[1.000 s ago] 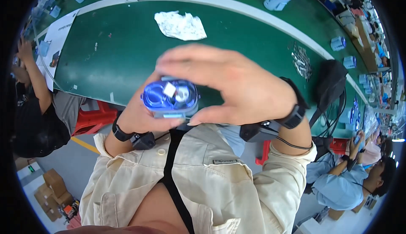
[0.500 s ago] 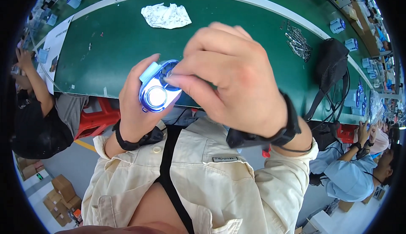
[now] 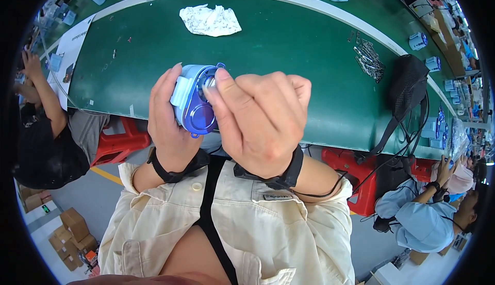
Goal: The person picks up a blue device, peels off a small white sticker by hand, and presses a component into the device. After repeating these actions on several devices, they place each one back onto the assembly line.
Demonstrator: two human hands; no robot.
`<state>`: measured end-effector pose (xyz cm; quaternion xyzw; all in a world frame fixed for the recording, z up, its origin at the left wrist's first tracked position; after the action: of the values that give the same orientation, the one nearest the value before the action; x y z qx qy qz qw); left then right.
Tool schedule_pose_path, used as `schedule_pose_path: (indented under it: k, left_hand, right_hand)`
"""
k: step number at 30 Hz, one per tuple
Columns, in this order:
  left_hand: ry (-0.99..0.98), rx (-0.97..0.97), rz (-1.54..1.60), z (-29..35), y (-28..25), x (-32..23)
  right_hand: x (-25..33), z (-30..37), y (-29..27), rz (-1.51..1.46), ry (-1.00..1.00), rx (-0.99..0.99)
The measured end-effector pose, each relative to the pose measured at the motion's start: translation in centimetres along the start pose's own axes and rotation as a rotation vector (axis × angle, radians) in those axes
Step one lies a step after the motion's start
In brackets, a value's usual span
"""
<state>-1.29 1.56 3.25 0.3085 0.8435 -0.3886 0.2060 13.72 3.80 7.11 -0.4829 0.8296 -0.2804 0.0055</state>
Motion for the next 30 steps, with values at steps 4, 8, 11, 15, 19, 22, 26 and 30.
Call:
schedule_pose_path:
  k: [4, 8, 11, 15, 19, 22, 26, 30]
  left_hand:
    - [-0.007, -0.002, 0.003, 0.1, 0.0, 0.3]
    - [0.06, -0.01, -0.023, 0.0, 0.1, 0.2]
    - [0.067, -0.015, 0.013, 0.2, 0.2, 0.3]
    - [-0.072, 0.045, 0.197, 0.2, 0.3, 0.3]
    - [-0.281, 0.218, 0.413, 0.7, 0.8, 0.2]
    - [-0.33, 0.238, 0.468, 0.8, 0.9, 0.5]
    - [-0.311, 0.284, 0.468, 0.9, 0.8, 0.5]
    - [-0.128, 0.161, 0.29, 1.1, 0.8, 0.5]
  right_hand:
    - [0.3, 0.2, -0.2, 0.061, -0.07, 0.055]
    - [1.1, 0.4, -0.5, 0.156, -0.142, 0.153]
    - [0.3, 0.1, -0.8, 0.076, -0.147, 0.225]
    - [-1.5, -0.5, -1.1, -0.39, 0.079, 0.25]
    - [-2.5, 0.2, -0.5, -0.88, 0.516, 0.152]
    - [-2.3, 0.2, 0.2, -0.973, 0.547, 0.157]
    - [-1.4, 0.6, 1.1, -1.244, 0.705, 0.281]
    - [-0.8, 1.6, 2.0, -1.296, 0.744, 0.197]
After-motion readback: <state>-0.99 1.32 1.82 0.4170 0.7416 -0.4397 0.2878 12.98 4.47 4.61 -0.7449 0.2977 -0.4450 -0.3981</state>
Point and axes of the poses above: each hand's wrist, its own z-axis away from the middle knuckle, its own y-axis out of the palm, x = y × z, the point moved 3 cm from there along -z, towards the middle knuckle, and after that the axes turned 6 degrees about -y, right-handed, at the moved point
